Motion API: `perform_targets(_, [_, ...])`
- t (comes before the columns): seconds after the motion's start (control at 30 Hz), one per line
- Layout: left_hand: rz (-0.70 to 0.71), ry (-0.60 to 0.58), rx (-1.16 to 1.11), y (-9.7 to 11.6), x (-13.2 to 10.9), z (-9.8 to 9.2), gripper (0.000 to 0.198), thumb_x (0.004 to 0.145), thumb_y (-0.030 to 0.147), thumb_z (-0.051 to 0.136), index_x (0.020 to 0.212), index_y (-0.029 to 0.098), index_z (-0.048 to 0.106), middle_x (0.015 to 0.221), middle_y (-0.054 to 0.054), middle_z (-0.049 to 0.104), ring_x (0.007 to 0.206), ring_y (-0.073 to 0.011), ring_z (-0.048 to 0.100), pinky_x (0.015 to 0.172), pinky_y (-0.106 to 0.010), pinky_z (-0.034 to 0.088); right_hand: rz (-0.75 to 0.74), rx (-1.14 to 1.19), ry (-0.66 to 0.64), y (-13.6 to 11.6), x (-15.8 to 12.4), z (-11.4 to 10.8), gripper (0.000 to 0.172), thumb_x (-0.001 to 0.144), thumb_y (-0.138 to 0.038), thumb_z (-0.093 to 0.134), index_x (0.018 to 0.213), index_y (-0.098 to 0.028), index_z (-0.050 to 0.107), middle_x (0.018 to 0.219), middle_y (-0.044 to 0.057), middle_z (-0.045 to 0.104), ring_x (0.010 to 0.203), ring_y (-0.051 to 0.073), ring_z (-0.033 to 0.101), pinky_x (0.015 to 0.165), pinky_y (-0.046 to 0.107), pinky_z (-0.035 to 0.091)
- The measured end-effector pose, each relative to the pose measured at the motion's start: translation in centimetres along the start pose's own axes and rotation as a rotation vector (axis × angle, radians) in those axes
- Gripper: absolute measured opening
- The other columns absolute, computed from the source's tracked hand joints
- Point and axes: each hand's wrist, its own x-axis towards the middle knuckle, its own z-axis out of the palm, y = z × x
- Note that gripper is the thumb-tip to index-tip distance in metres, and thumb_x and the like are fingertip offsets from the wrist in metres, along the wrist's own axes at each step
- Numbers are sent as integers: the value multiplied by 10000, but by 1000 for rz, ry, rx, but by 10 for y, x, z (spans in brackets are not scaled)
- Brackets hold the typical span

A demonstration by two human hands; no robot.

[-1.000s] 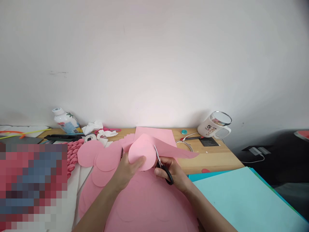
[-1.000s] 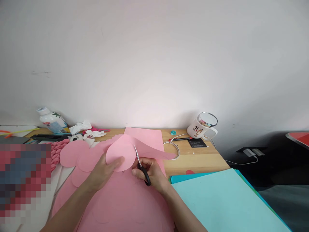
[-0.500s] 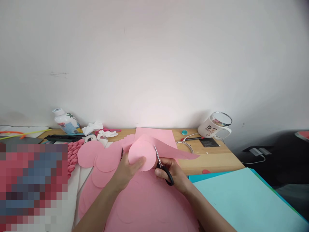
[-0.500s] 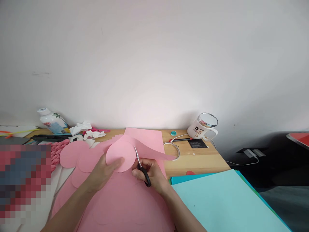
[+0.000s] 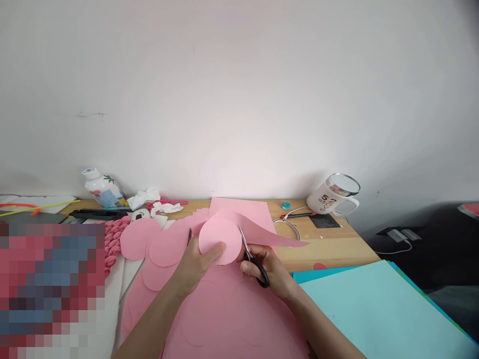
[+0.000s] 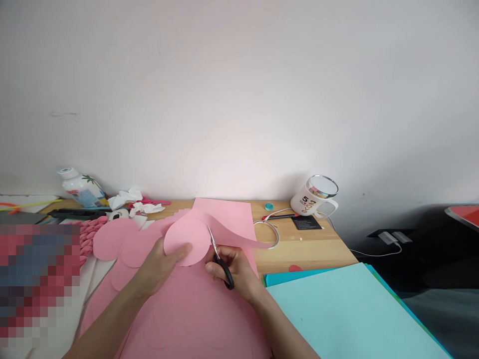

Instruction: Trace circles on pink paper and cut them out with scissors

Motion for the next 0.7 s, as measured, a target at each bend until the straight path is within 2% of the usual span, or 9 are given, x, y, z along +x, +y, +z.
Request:
perform_targets(0.43, [-8, -5, 9, 0, 0, -1, 327, 691, 381, 643, 885, 118, 628, 846, -91, 677, 778, -218, 588, 662, -291, 480, 4, 13, -1, -2, -1, 0, 346, 753, -473, 620, 639, -166, 507, 534, -34, 440, 490, 91, 376, 472, 225, 303])
perform_targets(0.7, [-8, -16, -21, -2, 2, -2, 307, 678, 344, 651, 882, 116, 628, 841, -86, 675, 814, -237, 592, 657, -298, 475, 5, 14, -1, 2, 0, 0, 335, 760, -470, 615, 655, -166, 522, 519, -40, 443, 482, 90, 380, 475, 225, 306])
